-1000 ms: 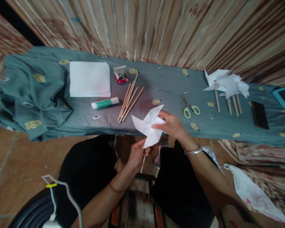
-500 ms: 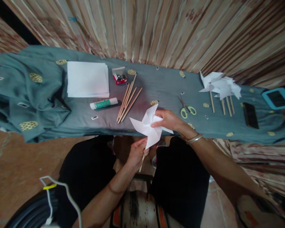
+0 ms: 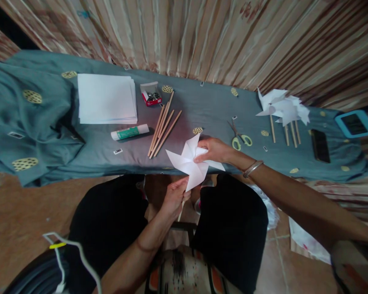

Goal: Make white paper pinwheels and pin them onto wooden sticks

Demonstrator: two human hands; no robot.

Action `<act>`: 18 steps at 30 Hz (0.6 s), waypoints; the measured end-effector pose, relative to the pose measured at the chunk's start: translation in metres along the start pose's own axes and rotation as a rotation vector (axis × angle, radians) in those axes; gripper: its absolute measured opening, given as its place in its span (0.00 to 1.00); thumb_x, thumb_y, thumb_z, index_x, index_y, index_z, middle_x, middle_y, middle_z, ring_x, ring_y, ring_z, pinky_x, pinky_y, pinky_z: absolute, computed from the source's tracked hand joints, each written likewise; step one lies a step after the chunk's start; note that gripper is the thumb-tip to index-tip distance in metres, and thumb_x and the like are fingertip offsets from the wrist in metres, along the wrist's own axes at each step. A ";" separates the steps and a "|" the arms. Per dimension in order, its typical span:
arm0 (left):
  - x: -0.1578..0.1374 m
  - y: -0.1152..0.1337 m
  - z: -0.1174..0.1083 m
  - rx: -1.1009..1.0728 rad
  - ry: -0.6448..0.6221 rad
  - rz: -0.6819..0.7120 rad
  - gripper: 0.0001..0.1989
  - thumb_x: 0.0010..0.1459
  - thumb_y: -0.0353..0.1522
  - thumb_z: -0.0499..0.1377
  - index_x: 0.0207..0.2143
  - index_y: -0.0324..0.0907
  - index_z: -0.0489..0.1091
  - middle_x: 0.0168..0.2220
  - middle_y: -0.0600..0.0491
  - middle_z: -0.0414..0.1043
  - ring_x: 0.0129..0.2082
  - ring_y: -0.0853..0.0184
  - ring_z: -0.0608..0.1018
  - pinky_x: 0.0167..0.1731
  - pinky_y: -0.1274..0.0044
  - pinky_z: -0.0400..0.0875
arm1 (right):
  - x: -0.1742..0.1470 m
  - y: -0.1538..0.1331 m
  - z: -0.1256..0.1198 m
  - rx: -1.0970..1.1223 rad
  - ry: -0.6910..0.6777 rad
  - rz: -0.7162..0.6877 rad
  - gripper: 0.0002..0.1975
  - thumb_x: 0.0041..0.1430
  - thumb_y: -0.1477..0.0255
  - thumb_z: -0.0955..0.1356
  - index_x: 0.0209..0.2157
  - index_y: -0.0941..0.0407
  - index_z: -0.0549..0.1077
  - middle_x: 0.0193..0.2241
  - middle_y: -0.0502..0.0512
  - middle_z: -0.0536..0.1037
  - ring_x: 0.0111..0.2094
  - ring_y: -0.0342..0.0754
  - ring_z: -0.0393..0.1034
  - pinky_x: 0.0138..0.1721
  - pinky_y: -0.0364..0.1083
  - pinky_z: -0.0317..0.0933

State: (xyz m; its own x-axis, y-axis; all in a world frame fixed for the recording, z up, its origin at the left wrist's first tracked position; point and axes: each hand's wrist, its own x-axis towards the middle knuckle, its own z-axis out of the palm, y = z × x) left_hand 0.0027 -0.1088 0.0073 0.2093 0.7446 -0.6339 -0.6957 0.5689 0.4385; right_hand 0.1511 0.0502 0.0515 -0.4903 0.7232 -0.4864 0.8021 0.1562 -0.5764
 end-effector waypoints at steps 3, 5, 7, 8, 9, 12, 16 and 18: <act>0.001 -0.001 -0.002 0.000 -0.007 -0.006 0.25 0.36 0.40 0.73 0.35 0.32 0.78 0.16 0.61 0.59 0.15 0.82 0.52 0.18 0.80 0.37 | 0.001 -0.001 -0.001 0.007 -0.035 0.018 0.11 0.44 0.65 0.74 0.26 0.57 0.74 0.23 0.46 0.72 0.25 0.42 0.61 0.27 0.42 0.49; 0.002 -0.002 -0.003 0.001 -0.018 -0.009 0.26 0.36 0.41 0.73 0.36 0.32 0.78 0.15 0.62 0.57 0.15 0.82 0.51 0.18 0.80 0.37 | 0.001 -0.002 -0.001 0.003 -0.057 0.024 0.12 0.44 0.65 0.74 0.27 0.58 0.74 0.24 0.47 0.72 0.26 0.42 0.61 0.27 0.42 0.49; 0.003 -0.002 -0.003 -0.002 -0.030 -0.015 0.26 0.37 0.41 0.72 0.36 0.31 0.78 0.14 0.62 0.56 0.15 0.82 0.50 0.18 0.80 0.36 | 0.002 -0.002 -0.002 -0.022 -0.067 0.034 0.13 0.45 0.64 0.74 0.26 0.58 0.73 0.23 0.46 0.71 0.26 0.42 0.60 0.27 0.42 0.47; 0.003 -0.002 -0.003 -0.003 -0.036 -0.019 0.26 0.38 0.41 0.72 0.36 0.32 0.78 0.14 0.63 0.56 0.15 0.82 0.50 0.18 0.80 0.37 | 0.002 -0.002 -0.002 -0.037 -0.067 0.040 0.13 0.45 0.63 0.74 0.26 0.58 0.72 0.22 0.46 0.69 0.25 0.41 0.59 0.26 0.42 0.46; 0.003 -0.001 -0.003 -0.004 -0.041 -0.024 0.25 0.38 0.41 0.72 0.36 0.32 0.77 0.14 0.63 0.55 0.14 0.82 0.51 0.18 0.80 0.37 | 0.002 -0.003 -0.003 -0.049 -0.069 0.047 0.13 0.45 0.63 0.74 0.25 0.58 0.72 0.22 0.45 0.68 0.25 0.41 0.58 0.26 0.42 0.45; 0.002 0.001 -0.003 -0.006 -0.042 -0.028 0.24 0.38 0.40 0.72 0.35 0.32 0.77 0.14 0.63 0.55 0.14 0.81 0.51 0.18 0.80 0.36 | 0.002 -0.004 -0.004 -0.060 -0.085 0.057 0.13 0.45 0.63 0.73 0.25 0.58 0.71 0.22 0.45 0.67 0.24 0.41 0.57 0.26 0.43 0.44; 0.003 0.002 -0.003 0.000 -0.055 -0.042 0.24 0.38 0.40 0.72 0.34 0.32 0.76 0.14 0.63 0.55 0.14 0.82 0.50 0.18 0.80 0.36 | 0.002 -0.007 -0.006 -0.084 -0.090 0.062 0.14 0.45 0.62 0.73 0.25 0.57 0.69 0.21 0.45 0.67 0.24 0.41 0.57 0.26 0.43 0.44; 0.003 0.003 -0.003 -0.004 -0.066 -0.056 0.24 0.38 0.40 0.72 0.34 0.32 0.76 0.14 0.63 0.55 0.14 0.82 0.50 0.18 0.80 0.36 | 0.002 -0.008 -0.007 -0.096 -0.098 0.058 0.14 0.45 0.62 0.73 0.25 0.57 0.69 0.22 0.45 0.67 0.24 0.41 0.58 0.26 0.42 0.44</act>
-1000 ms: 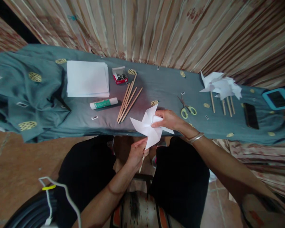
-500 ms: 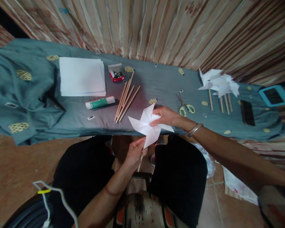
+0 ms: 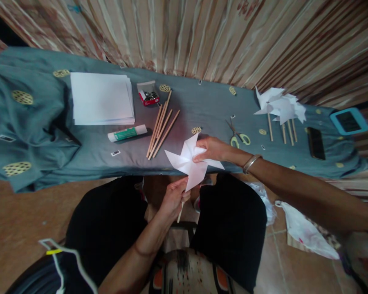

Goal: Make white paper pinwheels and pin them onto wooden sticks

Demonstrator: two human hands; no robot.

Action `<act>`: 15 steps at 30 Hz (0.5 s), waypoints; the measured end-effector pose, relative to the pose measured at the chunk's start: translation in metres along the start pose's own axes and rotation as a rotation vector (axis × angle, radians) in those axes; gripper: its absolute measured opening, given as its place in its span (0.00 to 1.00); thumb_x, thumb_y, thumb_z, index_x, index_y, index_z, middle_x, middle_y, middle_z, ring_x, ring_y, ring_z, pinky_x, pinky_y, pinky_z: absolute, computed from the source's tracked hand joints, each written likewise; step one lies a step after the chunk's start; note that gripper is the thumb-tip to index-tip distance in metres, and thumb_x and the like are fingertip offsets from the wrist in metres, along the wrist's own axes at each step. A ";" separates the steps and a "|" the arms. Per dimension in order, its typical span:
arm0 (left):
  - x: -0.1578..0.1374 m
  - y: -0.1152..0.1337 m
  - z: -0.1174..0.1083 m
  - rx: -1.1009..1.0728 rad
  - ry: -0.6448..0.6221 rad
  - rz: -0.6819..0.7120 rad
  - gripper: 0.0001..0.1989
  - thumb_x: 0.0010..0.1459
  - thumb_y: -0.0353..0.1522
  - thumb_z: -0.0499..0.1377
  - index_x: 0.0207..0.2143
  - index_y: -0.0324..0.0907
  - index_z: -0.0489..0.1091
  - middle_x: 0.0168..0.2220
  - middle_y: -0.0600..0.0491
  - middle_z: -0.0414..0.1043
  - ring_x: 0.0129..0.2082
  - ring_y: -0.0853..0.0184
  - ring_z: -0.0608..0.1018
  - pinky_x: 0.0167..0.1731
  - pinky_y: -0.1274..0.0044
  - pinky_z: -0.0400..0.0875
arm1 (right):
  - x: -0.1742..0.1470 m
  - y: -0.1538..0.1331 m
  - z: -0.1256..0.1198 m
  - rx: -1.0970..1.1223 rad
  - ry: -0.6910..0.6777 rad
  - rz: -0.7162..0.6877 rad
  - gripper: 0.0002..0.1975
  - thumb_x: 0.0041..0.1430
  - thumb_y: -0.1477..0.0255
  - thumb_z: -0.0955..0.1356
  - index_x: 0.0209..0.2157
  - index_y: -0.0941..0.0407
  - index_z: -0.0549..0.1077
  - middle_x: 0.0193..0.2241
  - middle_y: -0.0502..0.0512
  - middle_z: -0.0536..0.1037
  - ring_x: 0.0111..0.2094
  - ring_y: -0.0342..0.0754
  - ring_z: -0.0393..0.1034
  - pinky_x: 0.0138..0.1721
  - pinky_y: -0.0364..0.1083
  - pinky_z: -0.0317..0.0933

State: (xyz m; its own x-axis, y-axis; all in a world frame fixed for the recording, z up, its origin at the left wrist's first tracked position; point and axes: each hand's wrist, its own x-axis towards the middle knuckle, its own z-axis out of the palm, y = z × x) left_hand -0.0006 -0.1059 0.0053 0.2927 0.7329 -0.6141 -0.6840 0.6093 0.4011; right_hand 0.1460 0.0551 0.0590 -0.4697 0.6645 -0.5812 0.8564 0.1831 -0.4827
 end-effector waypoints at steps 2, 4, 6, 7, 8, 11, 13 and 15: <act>0.000 0.001 0.000 -0.008 -0.003 -0.013 0.24 0.38 0.39 0.72 0.34 0.32 0.76 0.15 0.63 0.55 0.14 0.82 0.50 0.18 0.80 0.36 | 0.000 -0.001 -0.001 -0.008 -0.007 -0.006 0.14 0.45 0.62 0.72 0.25 0.57 0.69 0.22 0.45 0.67 0.24 0.41 0.58 0.26 0.42 0.44; 0.000 0.002 0.000 -0.017 0.003 -0.019 0.24 0.37 0.39 0.73 0.34 0.32 0.76 0.15 0.63 0.55 0.15 0.82 0.50 0.17 0.81 0.36 | 0.001 -0.002 -0.003 -0.012 -0.016 -0.011 0.15 0.45 0.61 0.72 0.23 0.57 0.68 0.21 0.44 0.66 0.24 0.40 0.57 0.26 0.42 0.43; 0.000 0.003 0.001 -0.023 0.005 -0.024 0.23 0.37 0.39 0.73 0.33 0.32 0.75 0.15 0.63 0.55 0.15 0.82 0.50 0.17 0.81 0.36 | 0.002 -0.002 -0.004 -0.023 -0.027 -0.018 0.16 0.45 0.60 0.72 0.22 0.57 0.67 0.20 0.44 0.65 0.24 0.40 0.56 0.25 0.42 0.43; 0.000 0.003 0.001 -0.027 0.005 -0.023 0.22 0.37 0.38 0.73 0.31 0.32 0.75 0.15 0.63 0.55 0.15 0.82 0.50 0.17 0.81 0.36 | 0.003 -0.002 -0.005 -0.029 -0.034 -0.023 0.16 0.45 0.60 0.72 0.21 0.57 0.67 0.20 0.44 0.64 0.23 0.40 0.56 0.25 0.42 0.43; 0.000 0.003 0.001 -0.030 0.002 -0.022 0.21 0.37 0.38 0.73 0.30 0.32 0.75 0.15 0.63 0.55 0.15 0.83 0.50 0.17 0.81 0.36 | 0.004 -0.002 -0.005 -0.034 -0.041 -0.026 0.16 0.44 0.60 0.72 0.21 0.57 0.67 0.20 0.44 0.64 0.23 0.40 0.56 0.25 0.42 0.43; 0.001 0.003 0.001 -0.041 -0.005 -0.012 0.20 0.37 0.38 0.73 0.28 0.33 0.74 0.16 0.63 0.55 0.15 0.83 0.50 0.17 0.81 0.36 | 0.005 -0.001 -0.005 -0.053 -0.049 -0.022 0.15 0.44 0.60 0.72 0.22 0.57 0.68 0.20 0.44 0.65 0.23 0.40 0.57 0.25 0.42 0.44; 0.001 0.002 0.001 -0.050 -0.011 -0.007 0.19 0.37 0.38 0.72 0.27 0.33 0.73 0.16 0.63 0.56 0.15 0.83 0.50 0.17 0.81 0.36 | 0.006 -0.001 -0.005 -0.059 -0.048 -0.012 0.15 0.44 0.60 0.72 0.22 0.57 0.69 0.20 0.44 0.66 0.23 0.40 0.57 0.25 0.42 0.44; 0.002 0.001 0.001 -0.064 -0.015 -0.007 0.19 0.37 0.38 0.72 0.27 0.33 0.73 0.16 0.63 0.55 0.15 0.83 0.51 0.17 0.81 0.37 | 0.005 -0.002 -0.005 -0.043 -0.051 -0.006 0.15 0.45 0.60 0.73 0.23 0.57 0.70 0.21 0.45 0.67 0.24 0.40 0.58 0.25 0.42 0.45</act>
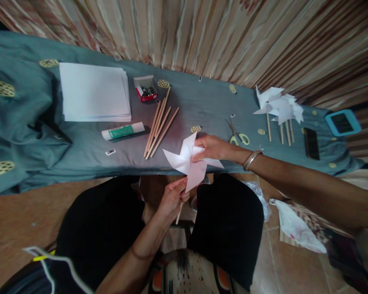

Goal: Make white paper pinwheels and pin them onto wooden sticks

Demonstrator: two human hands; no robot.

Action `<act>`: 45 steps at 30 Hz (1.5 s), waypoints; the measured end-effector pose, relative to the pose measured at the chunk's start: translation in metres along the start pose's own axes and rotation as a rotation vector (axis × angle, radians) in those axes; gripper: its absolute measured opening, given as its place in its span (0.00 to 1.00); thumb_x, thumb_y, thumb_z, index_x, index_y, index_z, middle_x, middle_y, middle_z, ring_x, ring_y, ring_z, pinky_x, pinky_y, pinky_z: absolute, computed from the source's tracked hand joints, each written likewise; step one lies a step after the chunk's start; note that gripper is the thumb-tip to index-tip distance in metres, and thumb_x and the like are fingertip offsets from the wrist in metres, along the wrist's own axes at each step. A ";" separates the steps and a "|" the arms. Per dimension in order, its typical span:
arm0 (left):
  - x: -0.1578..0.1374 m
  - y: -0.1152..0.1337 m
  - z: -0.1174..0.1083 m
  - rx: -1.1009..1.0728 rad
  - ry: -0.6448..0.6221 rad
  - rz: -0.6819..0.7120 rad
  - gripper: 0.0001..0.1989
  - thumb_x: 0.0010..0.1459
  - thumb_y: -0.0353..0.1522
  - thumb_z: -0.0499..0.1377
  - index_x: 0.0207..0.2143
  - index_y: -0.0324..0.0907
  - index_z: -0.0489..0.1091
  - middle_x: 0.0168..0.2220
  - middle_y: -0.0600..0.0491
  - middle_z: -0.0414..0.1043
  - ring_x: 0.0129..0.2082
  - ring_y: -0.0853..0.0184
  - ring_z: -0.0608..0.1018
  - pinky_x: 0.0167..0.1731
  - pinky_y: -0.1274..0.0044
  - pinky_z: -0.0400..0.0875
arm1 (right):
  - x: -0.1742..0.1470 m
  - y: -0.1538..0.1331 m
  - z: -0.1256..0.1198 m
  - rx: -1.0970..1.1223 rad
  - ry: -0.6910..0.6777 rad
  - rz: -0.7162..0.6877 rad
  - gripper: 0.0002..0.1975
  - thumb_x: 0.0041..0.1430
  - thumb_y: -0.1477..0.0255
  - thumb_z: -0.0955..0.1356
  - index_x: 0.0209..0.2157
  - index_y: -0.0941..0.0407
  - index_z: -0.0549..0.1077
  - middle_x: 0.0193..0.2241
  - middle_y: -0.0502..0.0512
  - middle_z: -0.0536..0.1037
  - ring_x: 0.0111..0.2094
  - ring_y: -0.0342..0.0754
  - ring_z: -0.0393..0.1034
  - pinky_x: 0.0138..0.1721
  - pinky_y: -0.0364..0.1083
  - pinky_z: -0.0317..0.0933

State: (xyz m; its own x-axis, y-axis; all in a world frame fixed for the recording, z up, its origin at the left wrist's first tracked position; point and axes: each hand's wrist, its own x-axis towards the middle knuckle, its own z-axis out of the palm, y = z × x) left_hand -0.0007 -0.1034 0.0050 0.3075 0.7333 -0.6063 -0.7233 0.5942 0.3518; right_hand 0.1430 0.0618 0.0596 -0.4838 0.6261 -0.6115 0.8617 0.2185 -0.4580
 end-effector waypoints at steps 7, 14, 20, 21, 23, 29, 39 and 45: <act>0.000 0.000 0.001 -0.026 -0.013 -0.014 0.18 0.37 0.38 0.71 0.25 0.33 0.72 0.15 0.63 0.55 0.14 0.82 0.51 0.16 0.81 0.38 | -0.002 -0.003 0.000 0.047 -0.017 0.026 0.13 0.45 0.63 0.73 0.28 0.58 0.75 0.24 0.46 0.71 0.25 0.41 0.59 0.26 0.42 0.47; 0.001 0.000 0.001 -0.033 -0.010 -0.039 0.16 0.38 0.37 0.70 0.24 0.34 0.71 0.15 0.63 0.54 0.14 0.82 0.52 0.16 0.82 0.39 | -0.002 -0.001 0.001 0.047 0.009 0.044 0.15 0.44 0.60 0.73 0.26 0.58 0.73 0.23 0.46 0.70 0.26 0.42 0.61 0.26 0.42 0.48; 0.002 -0.002 0.000 -0.045 -0.017 -0.046 0.15 0.38 0.35 0.69 0.24 0.35 0.71 0.16 0.63 0.54 0.15 0.82 0.52 0.17 0.82 0.38 | -0.002 -0.001 0.002 0.020 0.016 0.068 0.15 0.44 0.60 0.73 0.25 0.58 0.73 0.22 0.45 0.69 0.25 0.41 0.59 0.26 0.42 0.47; 0.003 -0.002 0.001 -0.043 -0.013 -0.049 0.15 0.38 0.36 0.69 0.24 0.35 0.71 0.15 0.63 0.53 0.14 0.82 0.52 0.17 0.81 0.38 | -0.002 -0.001 0.002 0.009 0.023 0.081 0.15 0.44 0.60 0.74 0.25 0.58 0.73 0.21 0.45 0.69 0.25 0.41 0.59 0.26 0.42 0.47; 0.003 -0.001 0.001 -0.041 -0.001 -0.051 0.15 0.38 0.36 0.70 0.24 0.35 0.71 0.15 0.63 0.52 0.14 0.82 0.52 0.17 0.81 0.38 | -0.002 -0.001 0.002 0.023 0.022 0.082 0.14 0.44 0.61 0.74 0.25 0.58 0.73 0.22 0.46 0.69 0.25 0.41 0.60 0.26 0.42 0.48; 0.003 0.000 0.001 -0.062 0.011 -0.052 0.16 0.35 0.35 0.71 0.25 0.34 0.72 0.15 0.63 0.55 0.14 0.82 0.52 0.16 0.82 0.38 | -0.002 0.003 0.005 0.102 0.009 0.020 0.14 0.45 0.62 0.73 0.30 0.58 0.76 0.24 0.47 0.72 0.27 0.43 0.62 0.27 0.42 0.49; -0.002 0.000 0.001 -0.001 0.005 0.020 0.22 0.35 0.39 0.73 0.30 0.33 0.75 0.16 0.62 0.57 0.15 0.82 0.52 0.17 0.82 0.36 | -0.007 -0.005 0.002 0.067 0.047 0.016 0.16 0.44 0.59 0.73 0.25 0.58 0.71 0.21 0.45 0.67 0.25 0.41 0.58 0.26 0.41 0.47; -0.005 0.008 0.011 0.073 -0.005 0.044 0.23 0.33 0.41 0.74 0.27 0.33 0.75 0.15 0.63 0.54 0.15 0.83 0.50 0.17 0.82 0.35 | -0.023 -0.001 0.006 0.486 0.097 -0.080 0.19 0.42 0.60 0.74 0.31 0.60 0.74 0.26 0.47 0.73 0.27 0.42 0.64 0.28 0.41 0.56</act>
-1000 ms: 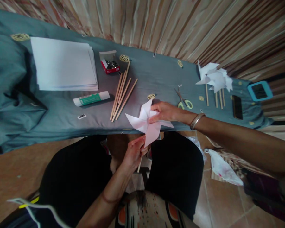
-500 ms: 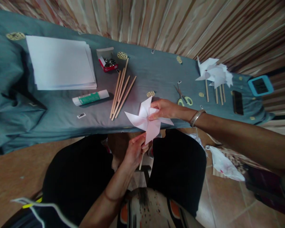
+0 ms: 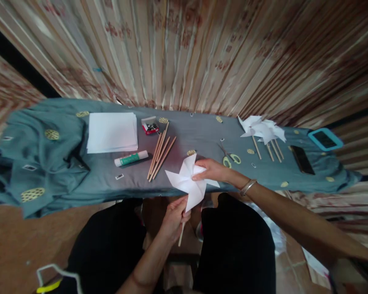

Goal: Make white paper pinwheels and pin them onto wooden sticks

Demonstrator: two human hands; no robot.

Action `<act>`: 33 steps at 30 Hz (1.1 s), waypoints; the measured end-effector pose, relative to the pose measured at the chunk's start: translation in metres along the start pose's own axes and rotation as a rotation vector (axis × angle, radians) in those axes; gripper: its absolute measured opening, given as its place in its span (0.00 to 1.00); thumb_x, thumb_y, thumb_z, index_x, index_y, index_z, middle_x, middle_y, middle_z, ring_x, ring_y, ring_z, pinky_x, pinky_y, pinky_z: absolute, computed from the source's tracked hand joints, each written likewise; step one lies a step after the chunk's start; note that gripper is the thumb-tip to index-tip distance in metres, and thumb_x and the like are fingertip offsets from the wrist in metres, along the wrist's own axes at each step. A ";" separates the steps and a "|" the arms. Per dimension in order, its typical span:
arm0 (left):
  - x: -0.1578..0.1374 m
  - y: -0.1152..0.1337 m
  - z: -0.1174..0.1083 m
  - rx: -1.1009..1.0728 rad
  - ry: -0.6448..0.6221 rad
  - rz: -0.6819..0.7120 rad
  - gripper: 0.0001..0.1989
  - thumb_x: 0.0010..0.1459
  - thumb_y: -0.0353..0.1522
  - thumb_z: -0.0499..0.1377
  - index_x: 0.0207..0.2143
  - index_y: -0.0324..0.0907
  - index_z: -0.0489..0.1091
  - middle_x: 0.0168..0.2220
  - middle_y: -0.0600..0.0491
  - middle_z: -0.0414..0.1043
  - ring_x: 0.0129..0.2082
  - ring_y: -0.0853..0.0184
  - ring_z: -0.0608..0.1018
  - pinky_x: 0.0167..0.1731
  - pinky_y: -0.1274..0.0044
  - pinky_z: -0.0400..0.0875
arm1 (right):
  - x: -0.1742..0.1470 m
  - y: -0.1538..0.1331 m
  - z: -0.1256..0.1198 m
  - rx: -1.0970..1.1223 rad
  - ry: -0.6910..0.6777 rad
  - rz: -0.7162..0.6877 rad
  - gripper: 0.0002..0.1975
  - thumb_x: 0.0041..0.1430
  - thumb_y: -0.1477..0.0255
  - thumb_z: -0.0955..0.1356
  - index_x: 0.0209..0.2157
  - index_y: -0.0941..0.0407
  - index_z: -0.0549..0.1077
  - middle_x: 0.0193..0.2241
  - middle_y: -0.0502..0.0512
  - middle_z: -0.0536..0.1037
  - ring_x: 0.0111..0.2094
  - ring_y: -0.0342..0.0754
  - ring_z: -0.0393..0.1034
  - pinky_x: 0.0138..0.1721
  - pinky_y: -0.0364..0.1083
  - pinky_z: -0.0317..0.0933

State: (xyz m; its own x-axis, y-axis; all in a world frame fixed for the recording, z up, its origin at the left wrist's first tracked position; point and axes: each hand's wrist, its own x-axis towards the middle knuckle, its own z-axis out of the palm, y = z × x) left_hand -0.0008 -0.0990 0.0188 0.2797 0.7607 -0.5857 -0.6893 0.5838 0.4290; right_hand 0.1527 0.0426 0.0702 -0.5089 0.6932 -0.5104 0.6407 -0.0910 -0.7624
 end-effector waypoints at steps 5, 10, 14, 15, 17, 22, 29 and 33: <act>-0.001 0.010 0.012 0.080 -0.017 0.057 0.22 0.36 0.43 0.73 0.27 0.34 0.75 0.15 0.62 0.53 0.15 0.82 0.50 0.17 0.81 0.36 | -0.016 -0.005 -0.003 0.277 0.099 -0.065 0.22 0.41 0.60 0.76 0.37 0.59 0.76 0.32 0.50 0.79 0.32 0.45 0.71 0.35 0.43 0.63; -0.004 0.025 0.027 0.145 -0.020 0.093 0.23 0.35 0.44 0.73 0.28 0.34 0.76 0.14 0.62 0.55 0.15 0.81 0.51 0.17 0.82 0.38 | -0.031 -0.016 -0.013 0.360 0.205 -0.134 0.25 0.44 0.57 0.75 0.41 0.58 0.77 0.36 0.52 0.81 0.35 0.47 0.74 0.38 0.45 0.65; -0.002 0.047 0.045 0.220 -0.037 0.178 0.25 0.36 0.47 0.72 0.28 0.35 0.78 0.13 0.62 0.55 0.15 0.80 0.51 0.17 0.82 0.41 | -0.038 -0.024 -0.023 0.447 0.329 -0.206 0.29 0.48 0.49 0.72 0.45 0.56 0.77 0.38 0.53 0.82 0.36 0.50 0.75 0.39 0.47 0.66; -0.001 0.053 0.050 0.237 -0.048 0.211 0.24 0.37 0.47 0.72 0.28 0.35 0.78 0.13 0.61 0.56 0.16 0.79 0.51 0.17 0.82 0.43 | -0.038 -0.024 -0.026 0.491 0.385 -0.243 0.29 0.49 0.48 0.71 0.45 0.55 0.77 0.39 0.54 0.82 0.37 0.51 0.75 0.41 0.48 0.66; 0.003 0.066 0.061 0.264 -0.070 0.280 0.22 0.38 0.46 0.72 0.26 0.36 0.78 0.15 0.58 0.61 0.17 0.78 0.55 0.18 0.82 0.49 | -0.035 -0.023 -0.029 0.611 0.524 -0.334 0.29 0.51 0.46 0.69 0.45 0.54 0.77 0.42 0.55 0.81 0.42 0.52 0.75 0.47 0.49 0.66; 0.026 0.092 0.080 0.282 -0.102 0.402 0.16 0.37 0.42 0.73 0.25 0.41 0.79 0.21 0.53 0.72 0.24 0.67 0.70 0.28 0.76 0.64 | -0.016 -0.003 -0.015 0.866 0.820 -0.419 0.26 0.51 0.45 0.69 0.41 0.51 0.78 0.45 0.57 0.80 0.49 0.56 0.73 0.50 0.54 0.66; 0.061 0.104 0.080 0.257 -0.118 0.484 0.15 0.38 0.40 0.73 0.27 0.41 0.79 0.28 0.51 0.78 0.32 0.63 0.76 0.36 0.74 0.68 | 0.002 0.016 0.038 0.618 0.527 -0.362 0.18 0.55 0.51 0.69 0.34 0.50 0.79 0.30 0.53 0.79 0.34 0.51 0.73 0.36 0.48 0.65; 0.068 0.105 0.077 0.243 -0.108 0.402 0.16 0.38 0.39 0.73 0.29 0.40 0.80 0.27 0.51 0.78 0.32 0.63 0.77 0.32 0.76 0.68 | 0.010 0.007 0.052 0.546 0.343 -0.374 0.12 0.54 0.58 0.71 0.29 0.52 0.78 0.25 0.49 0.76 0.29 0.48 0.69 0.33 0.47 0.62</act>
State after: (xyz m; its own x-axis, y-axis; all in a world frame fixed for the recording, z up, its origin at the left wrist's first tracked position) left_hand -0.0023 0.0355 0.0773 0.0993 0.9574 -0.2711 -0.5846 0.2766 0.7627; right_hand 0.1225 0.0118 0.0396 -0.3715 0.9238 -0.0930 0.0376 -0.0852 -0.9957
